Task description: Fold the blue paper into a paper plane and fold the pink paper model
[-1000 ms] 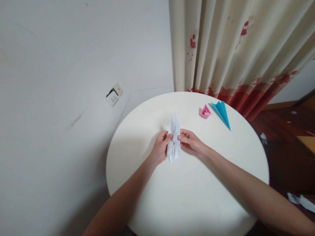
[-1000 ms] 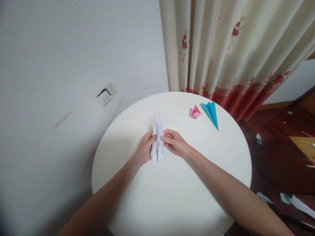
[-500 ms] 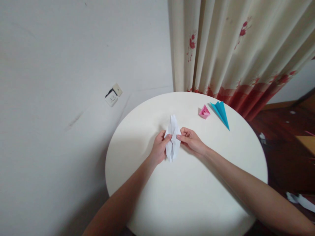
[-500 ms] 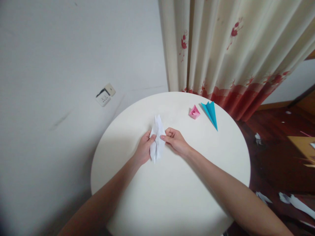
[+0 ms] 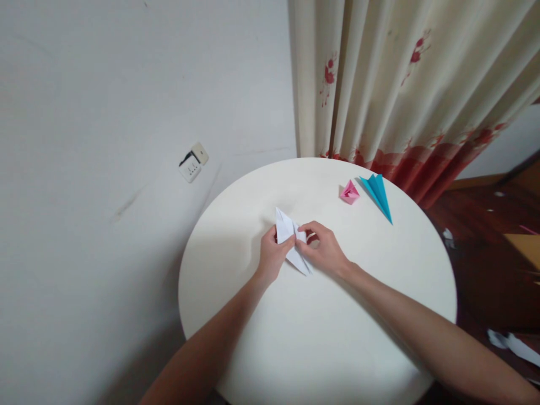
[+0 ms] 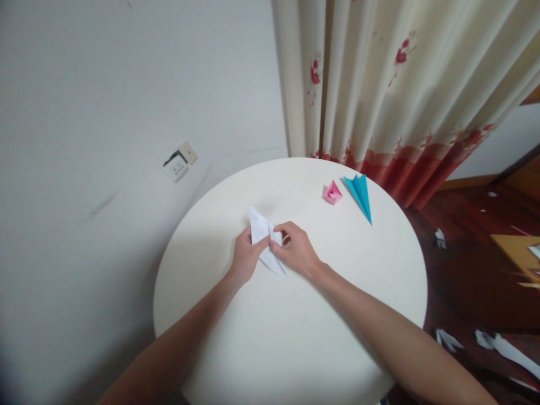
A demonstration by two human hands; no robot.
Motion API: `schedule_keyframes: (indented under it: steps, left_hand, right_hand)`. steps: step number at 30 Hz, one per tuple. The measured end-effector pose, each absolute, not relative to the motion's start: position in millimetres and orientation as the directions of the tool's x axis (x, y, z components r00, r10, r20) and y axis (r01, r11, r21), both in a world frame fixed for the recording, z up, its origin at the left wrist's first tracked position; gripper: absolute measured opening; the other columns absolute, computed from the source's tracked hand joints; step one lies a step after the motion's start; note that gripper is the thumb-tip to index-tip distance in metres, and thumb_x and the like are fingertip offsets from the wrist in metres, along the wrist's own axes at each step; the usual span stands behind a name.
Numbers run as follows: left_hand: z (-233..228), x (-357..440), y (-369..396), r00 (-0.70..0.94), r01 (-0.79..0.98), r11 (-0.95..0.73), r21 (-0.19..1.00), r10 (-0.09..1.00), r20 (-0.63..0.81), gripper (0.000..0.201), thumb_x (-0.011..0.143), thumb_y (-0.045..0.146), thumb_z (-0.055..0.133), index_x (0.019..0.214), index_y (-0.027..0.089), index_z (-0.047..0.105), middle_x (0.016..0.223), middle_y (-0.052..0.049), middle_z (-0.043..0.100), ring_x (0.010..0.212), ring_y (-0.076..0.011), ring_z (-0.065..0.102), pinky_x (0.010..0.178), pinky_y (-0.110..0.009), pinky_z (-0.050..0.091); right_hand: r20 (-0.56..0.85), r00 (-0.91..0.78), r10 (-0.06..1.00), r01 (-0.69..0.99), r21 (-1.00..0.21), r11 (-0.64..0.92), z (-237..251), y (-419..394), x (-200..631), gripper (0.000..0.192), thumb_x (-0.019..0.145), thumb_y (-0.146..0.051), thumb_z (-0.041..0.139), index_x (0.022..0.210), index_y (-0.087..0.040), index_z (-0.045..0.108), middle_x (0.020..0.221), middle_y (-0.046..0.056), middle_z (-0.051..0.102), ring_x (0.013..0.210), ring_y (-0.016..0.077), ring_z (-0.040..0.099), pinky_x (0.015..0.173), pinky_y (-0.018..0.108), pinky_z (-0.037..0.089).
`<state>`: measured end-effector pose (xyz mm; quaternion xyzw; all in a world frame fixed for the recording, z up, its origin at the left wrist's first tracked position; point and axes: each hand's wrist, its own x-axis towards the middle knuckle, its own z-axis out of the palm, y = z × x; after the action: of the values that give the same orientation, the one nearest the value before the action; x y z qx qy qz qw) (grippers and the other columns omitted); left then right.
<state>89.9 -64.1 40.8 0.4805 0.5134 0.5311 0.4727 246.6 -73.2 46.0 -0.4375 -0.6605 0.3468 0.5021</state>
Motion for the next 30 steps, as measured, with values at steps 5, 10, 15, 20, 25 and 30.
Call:
schedule_keyframes:
  steps: [5, 10, 15, 20, 25, 30]
  left_hand:
    - [42.5, 89.8, -65.7, -0.072, -0.021, -0.002, 1.0, 0.997, 0.001, 0.041, 0.066, 0.035, 0.086, 0.094, 0.012, 0.066, 0.087, -0.005, 0.071, 0.075, -0.0186, 0.065, 0.065, -0.026, 0.051]
    - [38.3, 87.9, -64.7, -0.007, -0.074, -0.037, 0.997, 0.999, 0.036, 0.044, 0.069, 0.035, 0.086, 0.1, 0.016, 0.062, 0.093, -0.005, 0.07, 0.081, -0.0186, 0.066, 0.071, -0.027, 0.052]
    - [34.4, 87.5, -63.1, -0.027, -0.214, -0.059, 0.975, 0.998, 0.055, 0.047, 0.081, 0.039, 0.075, 0.117, 0.021, 0.052, 0.095, -0.004, 0.069, 0.083, -0.0182, 0.067, 0.072, -0.027, 0.051]
    - [33.1, 86.3, -61.9, -0.051, -0.068, -0.14, 0.988, 0.989, 0.136, 0.029, 0.088, 0.038, 0.065, 0.109, 0.023, 0.054, 0.089, -0.001, 0.067, 0.077, -0.0163, 0.065, 0.068, -0.025, 0.048]
    - [32.6, 86.4, -63.3, 0.046, 0.174, -0.27, 0.947, 0.963, 0.266, 0.023, 0.094, 0.034, 0.057, 0.111, 0.019, 0.062, 0.107, -0.007, 0.068, 0.096, -0.0202, 0.065, 0.083, -0.03, 0.051]
    - [28.8, 87.7, -64.2, 0.148, 0.32, -0.381, 0.868, 0.925, 0.351, 0.057, 0.076, 0.024, 0.078, 0.13, 0.023, 0.059, 0.133, -0.01, 0.057, 0.126, -0.0267, 0.054, 0.104, -0.038, 0.045]
  right_hand:
    - [0.38, -0.185, 0.906, 0.29, -0.86, 0.42, 50.0, -78.4, 244.6, 0.021, 0.08, -0.02, 0.062, 0.1, -0.019, 0.067, 0.094, 0.004, 0.067, 0.079, 0.0161, 0.061, 0.075, 0.031, 0.05]
    - [0.219, -0.05, 0.974, -0.065, -0.974, 0.216, 40.0, -66.8, 241.6, 0.02, 0.078, -0.029, 0.066, 0.094, -0.019, 0.063, 0.066, -0.004, 0.055, 0.06, 0.0128, 0.052, 0.057, 0.026, 0.043]
    - [0.185, 0.035, 0.982, -0.146, -0.971, 0.188, 39.4, -59.9, 245.4, 0.031, 0.073, -0.032, 0.07, 0.101, -0.02, 0.061, 0.061, -0.007, 0.053, 0.054, 0.012, 0.049, 0.054, 0.026, 0.04]
    - [0.16, 0.014, 0.987, -0.184, -0.97, 0.16, 41.8, -60.0, 246.5, 0.035, 0.072, -0.033, 0.071, 0.103, -0.02, 0.062, 0.062, -0.007, 0.054, 0.055, 0.0119, 0.049, 0.055, 0.026, 0.039]
    - [0.03, -0.075, 0.997, -0.181, -0.983, 0.016, 37.2, -59.8, 247.0, 0.024, 0.068, -0.037, 0.074, 0.077, -0.016, 0.066, 0.069, 0.0, 0.064, 0.063, 0.0138, 0.055, 0.062, 0.027, 0.041]
    - [-0.006, -0.064, 0.998, -0.201, -0.979, -0.019, 33.9, -58.3, 249.5, 0.029, 0.068, -0.044, 0.073, 0.071, -0.016, 0.066, 0.067, 0.0, 0.064, 0.061, 0.0144, 0.054, 0.061, 0.028, 0.042]
